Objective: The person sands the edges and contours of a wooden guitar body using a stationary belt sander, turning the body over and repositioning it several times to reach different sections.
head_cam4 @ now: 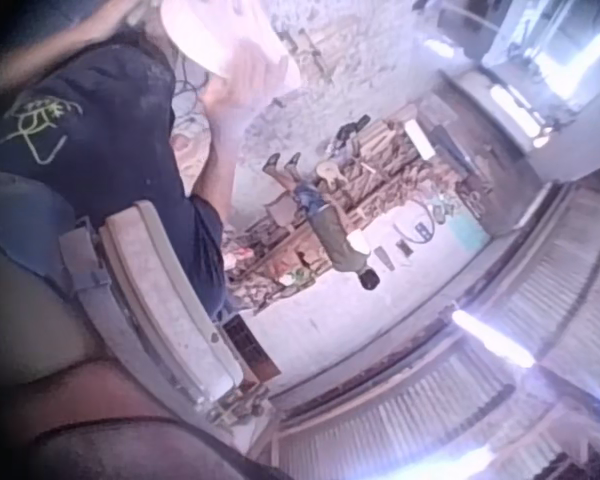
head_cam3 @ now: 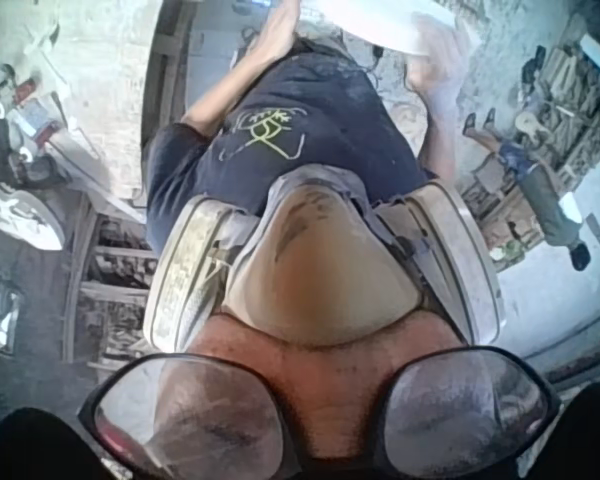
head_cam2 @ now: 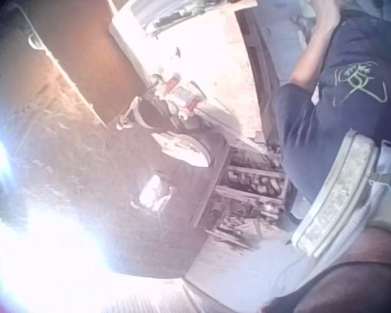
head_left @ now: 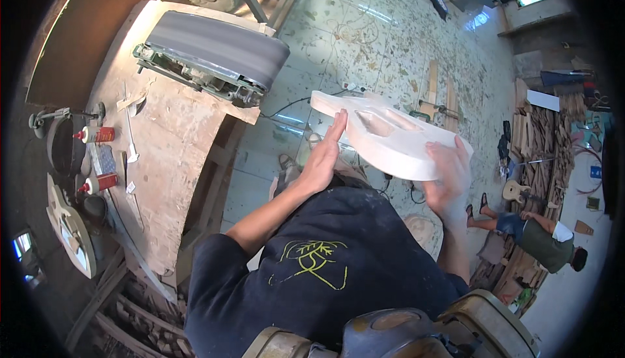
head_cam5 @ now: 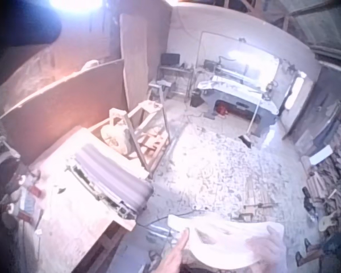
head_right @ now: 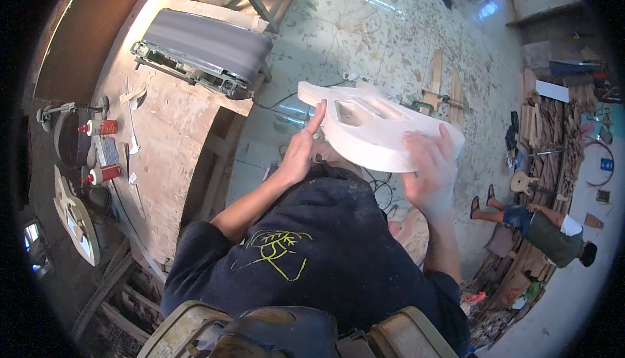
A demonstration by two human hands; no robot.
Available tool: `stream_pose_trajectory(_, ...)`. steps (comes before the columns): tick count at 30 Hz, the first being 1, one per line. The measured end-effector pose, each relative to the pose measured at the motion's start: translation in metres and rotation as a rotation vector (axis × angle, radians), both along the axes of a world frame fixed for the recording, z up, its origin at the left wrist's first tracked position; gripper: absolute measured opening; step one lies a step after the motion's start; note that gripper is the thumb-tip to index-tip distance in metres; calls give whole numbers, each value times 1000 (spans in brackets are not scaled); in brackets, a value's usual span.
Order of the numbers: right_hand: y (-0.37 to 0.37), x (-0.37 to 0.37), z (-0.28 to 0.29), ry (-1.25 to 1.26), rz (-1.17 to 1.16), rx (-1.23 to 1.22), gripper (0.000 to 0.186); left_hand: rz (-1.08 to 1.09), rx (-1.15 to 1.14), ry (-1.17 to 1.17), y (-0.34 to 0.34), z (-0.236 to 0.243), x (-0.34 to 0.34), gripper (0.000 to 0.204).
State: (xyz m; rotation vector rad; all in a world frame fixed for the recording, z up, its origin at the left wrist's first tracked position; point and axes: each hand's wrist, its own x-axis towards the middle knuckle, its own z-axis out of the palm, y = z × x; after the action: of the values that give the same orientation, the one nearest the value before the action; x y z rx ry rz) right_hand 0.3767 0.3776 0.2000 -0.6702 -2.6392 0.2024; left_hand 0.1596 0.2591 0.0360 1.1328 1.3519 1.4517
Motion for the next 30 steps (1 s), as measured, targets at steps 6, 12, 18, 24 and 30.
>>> stream_pose_trajectory(6,50,22,29,63,-33,-307,53,75,42,682,3,20,-48,77)
stream_pose_trajectory(12,63,16,40,147,-72,-540,55,205,-85,507,9,3,-58,78)
stream_pose_trajectory(18,24,-5,10,167,-77,-414,48,454,-227,-562,21,-92,-31,76)
stream_pose_trajectory(24,5,-23,-41,263,-50,-457,47,327,154,-1081,41,-106,-57,49)
stream_pose_trajectory(30,16,-63,-55,207,92,-576,47,526,196,-897,47,-118,-98,49)
